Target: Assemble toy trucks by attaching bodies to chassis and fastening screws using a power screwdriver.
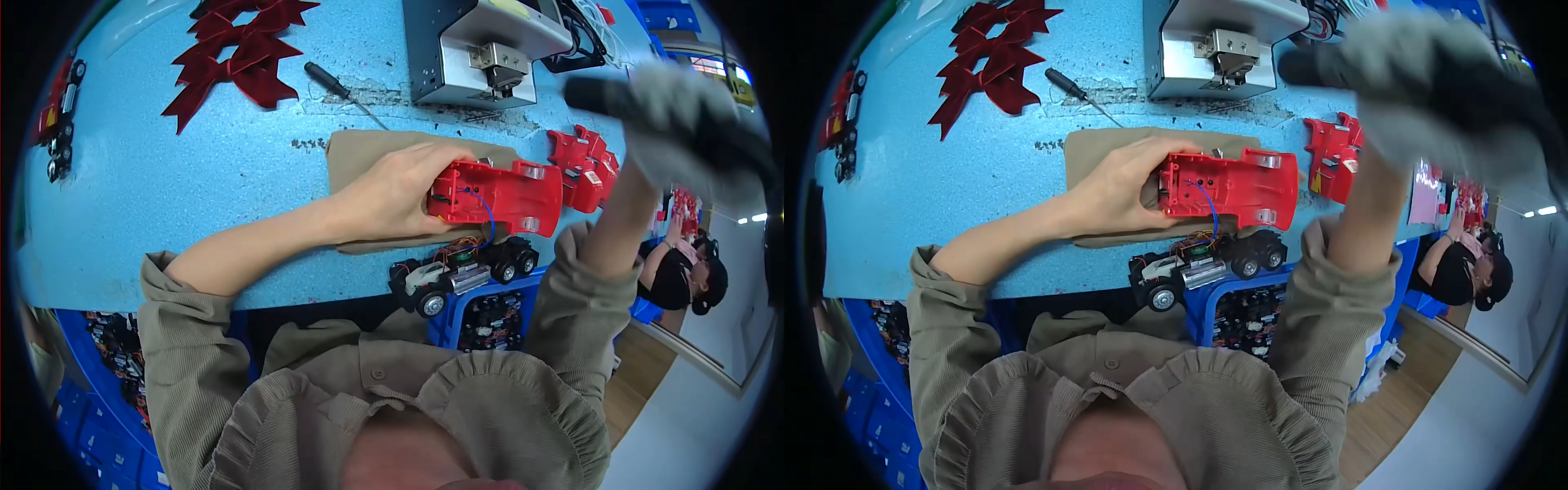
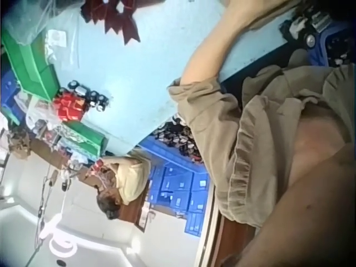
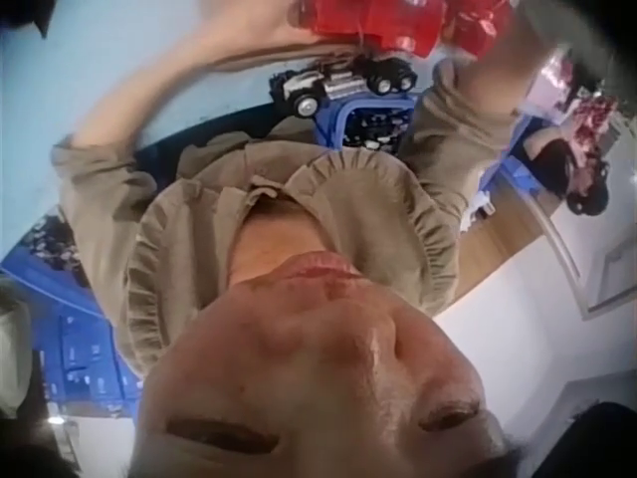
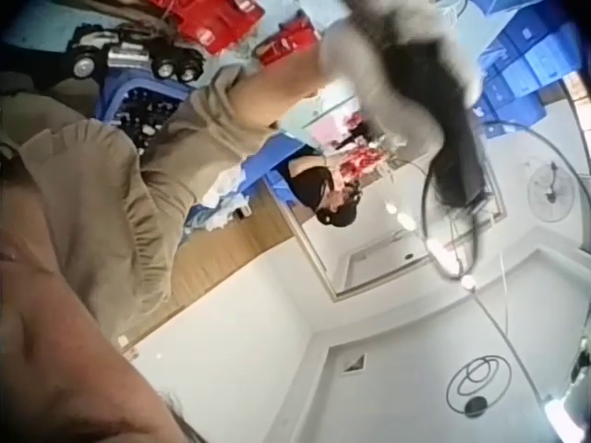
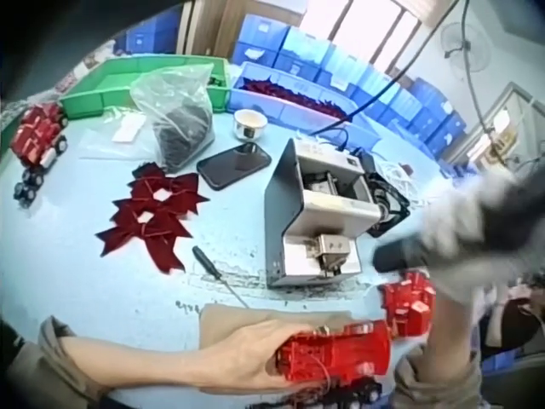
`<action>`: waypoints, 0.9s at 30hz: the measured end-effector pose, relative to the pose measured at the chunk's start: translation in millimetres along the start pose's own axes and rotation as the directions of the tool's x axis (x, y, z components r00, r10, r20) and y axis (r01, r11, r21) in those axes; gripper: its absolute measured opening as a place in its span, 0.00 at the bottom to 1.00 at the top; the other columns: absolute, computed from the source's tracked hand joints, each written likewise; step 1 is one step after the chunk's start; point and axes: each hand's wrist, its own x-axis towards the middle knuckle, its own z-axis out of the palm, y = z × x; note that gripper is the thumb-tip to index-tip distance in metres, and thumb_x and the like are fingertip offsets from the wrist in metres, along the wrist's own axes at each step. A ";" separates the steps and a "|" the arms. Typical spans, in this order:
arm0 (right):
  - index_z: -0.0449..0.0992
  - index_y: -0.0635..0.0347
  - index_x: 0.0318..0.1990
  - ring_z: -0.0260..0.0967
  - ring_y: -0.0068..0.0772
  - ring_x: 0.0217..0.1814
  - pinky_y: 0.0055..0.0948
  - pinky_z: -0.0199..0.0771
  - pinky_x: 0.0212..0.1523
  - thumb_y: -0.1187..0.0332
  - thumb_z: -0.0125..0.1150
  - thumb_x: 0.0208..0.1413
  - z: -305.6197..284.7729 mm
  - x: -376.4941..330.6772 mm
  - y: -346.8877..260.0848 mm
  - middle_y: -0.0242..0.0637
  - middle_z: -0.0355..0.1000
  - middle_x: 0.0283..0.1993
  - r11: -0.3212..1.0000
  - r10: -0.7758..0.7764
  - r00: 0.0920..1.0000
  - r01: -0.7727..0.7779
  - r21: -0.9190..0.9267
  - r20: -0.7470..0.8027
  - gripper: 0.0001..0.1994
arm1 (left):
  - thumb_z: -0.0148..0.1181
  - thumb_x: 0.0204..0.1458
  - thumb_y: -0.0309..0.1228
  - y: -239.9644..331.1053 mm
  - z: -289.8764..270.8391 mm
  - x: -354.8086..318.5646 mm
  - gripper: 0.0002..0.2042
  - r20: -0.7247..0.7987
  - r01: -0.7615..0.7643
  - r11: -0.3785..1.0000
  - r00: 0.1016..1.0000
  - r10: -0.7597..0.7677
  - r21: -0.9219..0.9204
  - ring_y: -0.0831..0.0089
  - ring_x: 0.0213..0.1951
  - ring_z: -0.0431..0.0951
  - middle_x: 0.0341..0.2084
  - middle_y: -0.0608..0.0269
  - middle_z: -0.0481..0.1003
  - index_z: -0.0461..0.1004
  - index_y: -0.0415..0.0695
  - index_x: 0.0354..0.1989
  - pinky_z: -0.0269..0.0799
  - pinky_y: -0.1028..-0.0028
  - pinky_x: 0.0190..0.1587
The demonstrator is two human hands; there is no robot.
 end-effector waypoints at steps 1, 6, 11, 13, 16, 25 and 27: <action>0.70 0.53 0.32 0.63 0.18 0.21 0.18 0.64 0.26 0.26 0.53 0.33 -16.2 7.3 16.7 0.26 0.64 0.22 0.998 -0.006 1.000 0.004 -0.057 -0.024 0.36 | 0.69 0.34 0.32 0.2 0.8 1.9 0.32 0.000 -0.002 1.000 1.000 0.002 0.000 0.57 0.46 0.71 0.44 0.51 0.70 0.62 0.39 0.51 0.68 0.66 0.49; 0.69 0.54 0.30 0.61 0.20 0.19 0.19 0.62 0.23 0.26 0.46 0.37 -11.0 10.6 38.6 0.25 0.63 0.21 0.972 0.236 0.950 -0.233 0.038 -0.203 0.36 | 0.69 0.33 0.32 -4.0 0.7 3.0 0.32 -0.020 -0.015 1.000 1.000 0.015 0.008 0.57 0.46 0.72 0.43 0.52 0.70 0.62 0.39 0.50 0.68 0.66 0.48; 0.67 0.53 0.31 0.64 0.22 0.16 0.22 0.66 0.20 0.30 0.47 0.41 44.0 -19.5 -19.6 0.25 0.63 0.19 0.946 0.082 0.964 0.004 0.325 -0.252 0.32 | 0.69 0.34 0.32 -4.1 -0.3 -1.5 0.32 -0.047 -0.035 0.999 0.998 0.036 0.012 0.57 0.45 0.72 0.43 0.52 0.70 0.62 0.39 0.50 0.68 0.66 0.48; 0.66 0.52 0.29 0.62 0.19 0.16 0.19 0.65 0.20 0.31 0.51 0.40 62.4 -34.8 -38.7 0.23 0.61 0.19 0.968 0.050 0.968 0.014 0.250 -0.247 0.30 | 0.69 0.34 0.32 -1.2 -0.5 1.7 0.32 -0.033 -0.022 1.000 0.999 0.023 0.012 0.58 0.45 0.72 0.43 0.53 0.70 0.62 0.40 0.50 0.68 0.66 0.48; 0.65 0.50 0.27 0.60 0.16 0.17 0.16 0.64 0.20 0.30 0.53 0.37 79.6 -53.8 -25.6 0.21 0.59 0.18 0.993 0.019 0.954 0.016 0.114 -0.299 0.30 | 0.69 0.35 0.34 -4.9 1.6 1.9 0.30 -0.042 -0.032 0.999 0.999 0.033 0.014 0.57 0.44 0.72 0.42 0.52 0.70 0.63 0.39 0.49 0.69 0.65 0.46; 0.65 0.53 0.29 0.60 0.20 0.17 0.21 0.63 0.19 0.24 0.49 0.34 87.3 -68.3 -5.1 0.25 0.60 0.20 0.995 0.096 0.886 -0.081 0.051 -0.454 0.37 | 0.69 0.35 0.35 -8.3 1.2 0.4 0.30 -0.058 -0.042 0.999 0.997 0.044 0.030 0.56 0.43 0.72 0.41 0.51 0.70 0.63 0.40 0.48 0.69 0.65 0.45; 0.65 0.54 0.30 0.60 0.20 0.17 0.22 0.63 0.19 0.24 0.48 0.35 93.1 -65.1 -0.8 0.25 0.60 0.21 0.994 0.104 0.887 -0.076 0.081 -0.450 0.37 | 0.69 0.34 0.34 -9.0 0.0 -4.6 0.31 -0.058 -0.002 0.999 0.998 0.004 0.042 0.57 0.44 0.72 0.42 0.52 0.70 0.62 0.41 0.49 0.69 0.66 0.47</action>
